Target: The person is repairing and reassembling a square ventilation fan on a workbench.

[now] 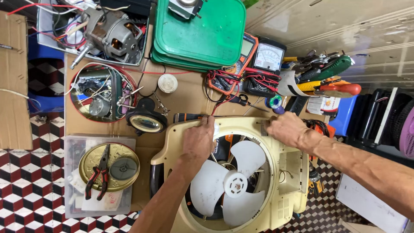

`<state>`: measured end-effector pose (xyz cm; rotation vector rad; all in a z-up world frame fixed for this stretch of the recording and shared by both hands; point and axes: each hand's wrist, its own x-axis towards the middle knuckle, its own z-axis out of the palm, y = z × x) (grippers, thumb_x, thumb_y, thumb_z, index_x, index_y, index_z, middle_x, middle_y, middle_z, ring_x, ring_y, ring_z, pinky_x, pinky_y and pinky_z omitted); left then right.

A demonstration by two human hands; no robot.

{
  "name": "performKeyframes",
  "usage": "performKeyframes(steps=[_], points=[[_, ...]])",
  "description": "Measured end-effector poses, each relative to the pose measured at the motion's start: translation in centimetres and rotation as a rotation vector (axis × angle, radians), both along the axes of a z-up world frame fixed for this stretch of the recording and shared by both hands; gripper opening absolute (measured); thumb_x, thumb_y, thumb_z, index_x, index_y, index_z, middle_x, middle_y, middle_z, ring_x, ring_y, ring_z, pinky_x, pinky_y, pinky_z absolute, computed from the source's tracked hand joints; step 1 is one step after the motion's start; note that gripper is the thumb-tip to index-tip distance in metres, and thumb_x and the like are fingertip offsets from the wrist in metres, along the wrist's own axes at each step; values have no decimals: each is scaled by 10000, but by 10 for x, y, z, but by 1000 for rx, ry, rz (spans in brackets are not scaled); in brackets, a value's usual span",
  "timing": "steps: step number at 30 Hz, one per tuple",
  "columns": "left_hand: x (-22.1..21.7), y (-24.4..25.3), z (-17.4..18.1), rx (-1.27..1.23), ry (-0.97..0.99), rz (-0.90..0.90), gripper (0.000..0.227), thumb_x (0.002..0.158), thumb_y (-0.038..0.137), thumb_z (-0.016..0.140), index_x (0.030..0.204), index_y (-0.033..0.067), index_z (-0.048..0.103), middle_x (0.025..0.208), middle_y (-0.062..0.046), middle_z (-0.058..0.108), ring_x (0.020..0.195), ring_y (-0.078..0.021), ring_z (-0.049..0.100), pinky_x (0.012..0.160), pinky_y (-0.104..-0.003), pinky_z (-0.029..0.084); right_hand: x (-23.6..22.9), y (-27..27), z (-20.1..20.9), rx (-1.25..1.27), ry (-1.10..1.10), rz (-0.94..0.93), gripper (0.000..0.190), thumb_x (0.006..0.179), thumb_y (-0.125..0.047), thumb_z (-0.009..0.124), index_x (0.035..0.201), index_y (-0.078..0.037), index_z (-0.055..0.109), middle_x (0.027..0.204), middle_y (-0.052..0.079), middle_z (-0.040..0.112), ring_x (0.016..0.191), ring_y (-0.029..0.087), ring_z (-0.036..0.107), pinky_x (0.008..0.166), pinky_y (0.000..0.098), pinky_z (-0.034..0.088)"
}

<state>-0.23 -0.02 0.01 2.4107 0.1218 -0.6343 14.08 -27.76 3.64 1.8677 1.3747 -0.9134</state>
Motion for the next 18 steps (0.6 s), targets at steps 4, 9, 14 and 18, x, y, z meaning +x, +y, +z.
performKeyframes(steps=[4,9,14,18], points=[[-1,2,2,-1,50,-36,609,738,207,880,1170,58,479,1253,-158,639,817,-301,748,714,-393,606,-2,54,33,-244,-35,-353,196,1044,-203,530,1057,-147,718,789,48,692,708,182,738,607,384,596],[-1,5,13,-10,27,-54,653,741,241,887,1194,39,461,1187,-182,646,792,-311,741,695,-391,605,13,18,7,-144,169,-1814,447,1021,-406,618,975,28,710,640,55,624,421,131,435,379,321,337],[-2,3,12,27,9,-52,607,765,233,872,1186,41,480,1169,-187,655,779,-310,738,695,-400,600,16,9,-6,-181,324,-1946,325,989,-304,606,911,-18,740,566,25,473,348,98,291,316,307,247],[0,5,15,28,43,-59,617,799,208,847,1247,4,476,1318,-244,595,692,-264,752,624,-334,630,7,39,9,-278,60,-1369,462,1030,-454,594,891,-27,700,623,11,417,404,88,248,353,256,272]])
